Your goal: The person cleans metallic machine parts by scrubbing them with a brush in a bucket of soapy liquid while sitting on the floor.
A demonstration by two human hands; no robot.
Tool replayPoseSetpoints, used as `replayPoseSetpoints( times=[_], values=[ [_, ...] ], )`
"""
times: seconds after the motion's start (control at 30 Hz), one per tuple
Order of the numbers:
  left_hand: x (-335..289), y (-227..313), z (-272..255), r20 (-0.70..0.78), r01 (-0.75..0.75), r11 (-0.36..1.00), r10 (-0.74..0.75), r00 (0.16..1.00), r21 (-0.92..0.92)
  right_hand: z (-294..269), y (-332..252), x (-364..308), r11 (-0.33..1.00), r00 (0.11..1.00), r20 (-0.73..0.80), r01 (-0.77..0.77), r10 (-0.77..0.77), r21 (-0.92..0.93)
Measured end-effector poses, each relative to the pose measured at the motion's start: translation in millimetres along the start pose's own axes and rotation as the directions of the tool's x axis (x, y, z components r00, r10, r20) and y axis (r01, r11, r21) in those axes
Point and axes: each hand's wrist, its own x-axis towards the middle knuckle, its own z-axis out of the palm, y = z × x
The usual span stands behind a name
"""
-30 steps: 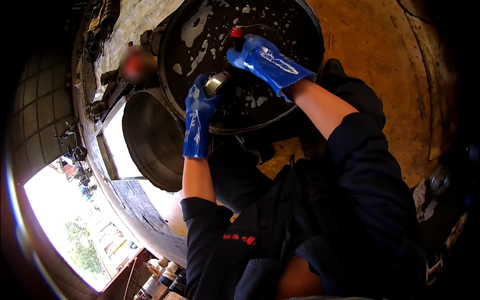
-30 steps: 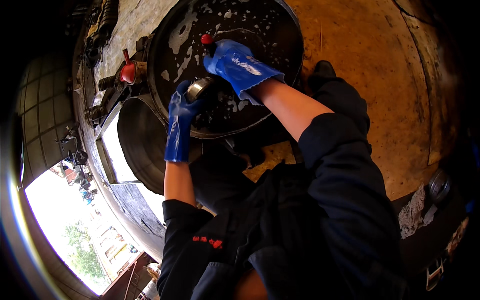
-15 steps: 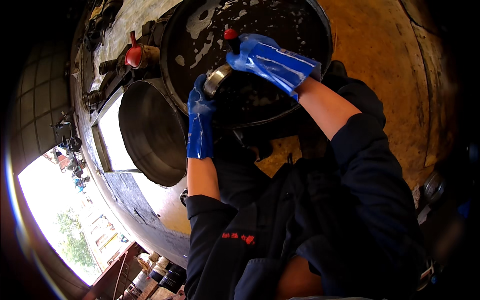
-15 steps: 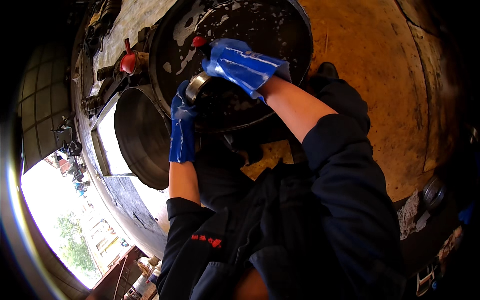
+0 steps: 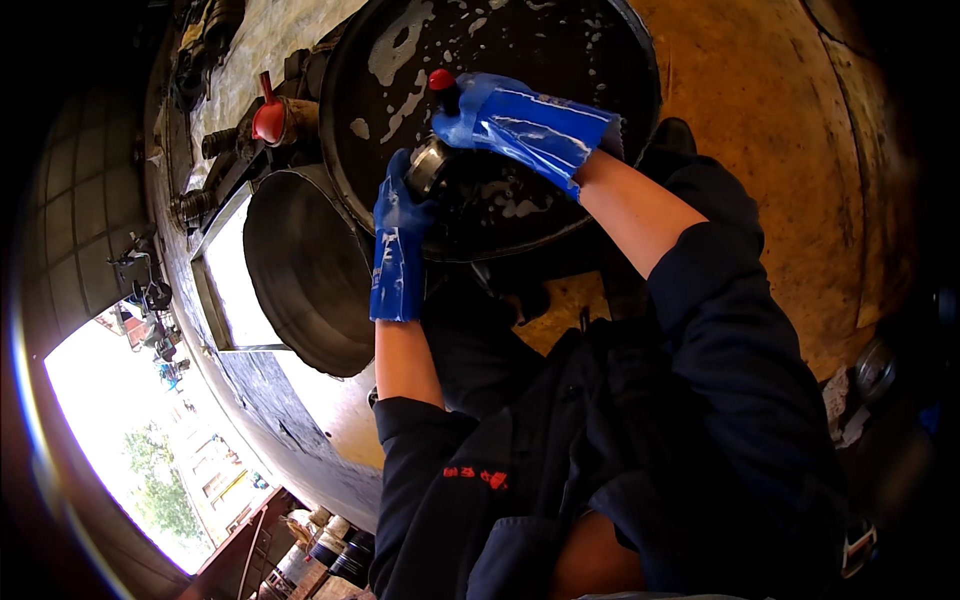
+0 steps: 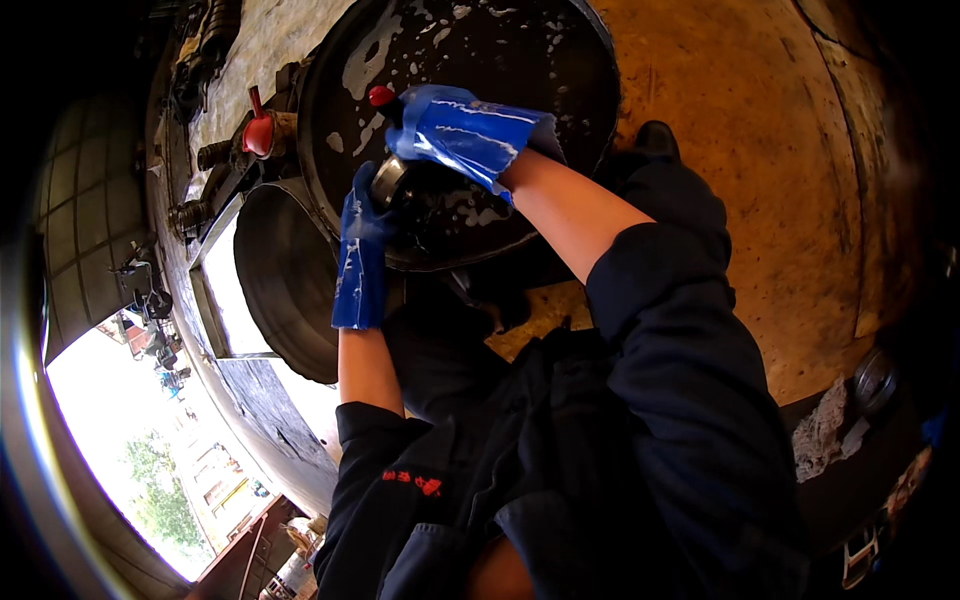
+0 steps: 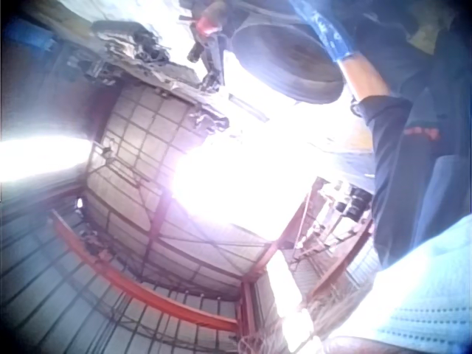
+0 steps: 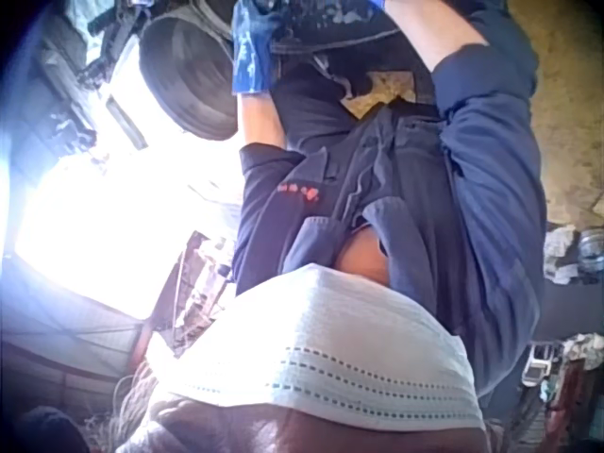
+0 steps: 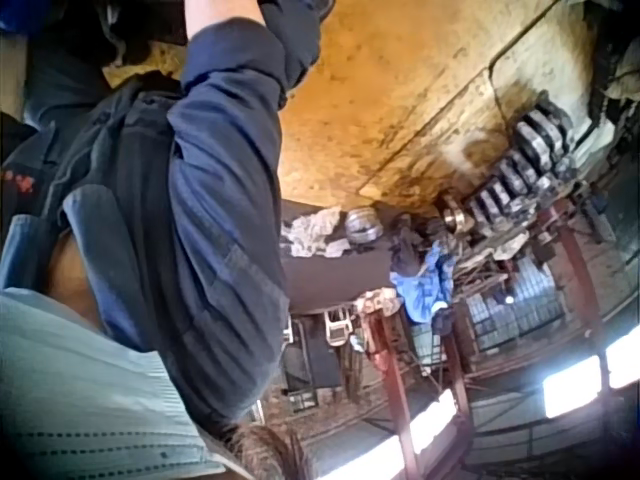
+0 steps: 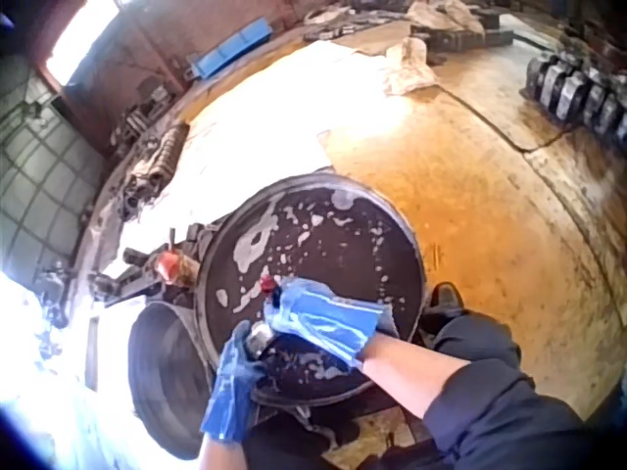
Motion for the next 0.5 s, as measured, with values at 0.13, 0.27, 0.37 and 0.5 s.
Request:
replayPoseSetpoints(
  times=[0.13,0.27,0.37,0.5],
  values=[
    [15.9,79.8,-30.9,0.075,0.042,0.969,-0.062,0.995,0.244,7.7,16.6,-2.8,0.980,0.985,-0.015,-0.173,0.173,-0.094],
    [45.4,118.4,-24.2,0.189,0.078,0.938,-0.148,0.971,0.337,19.8,31.9,6.1,0.940,0.984,-0.173,-0.101,0.045,-0.327],
    [42.5,123.8,-26.3,0.169,0.129,0.917,-0.205,0.964,0.379,-4.6,24.7,-4.8,0.951,0.975,-0.075,-0.222,0.211,-0.214],
    [11.8,32.4,-13.8,-0.087,-0.150,0.987,0.154,0.984,0.053,-23.7,9.6,-14.4,0.939,0.968,-0.064,-0.219,0.244,0.263]
  ],
)
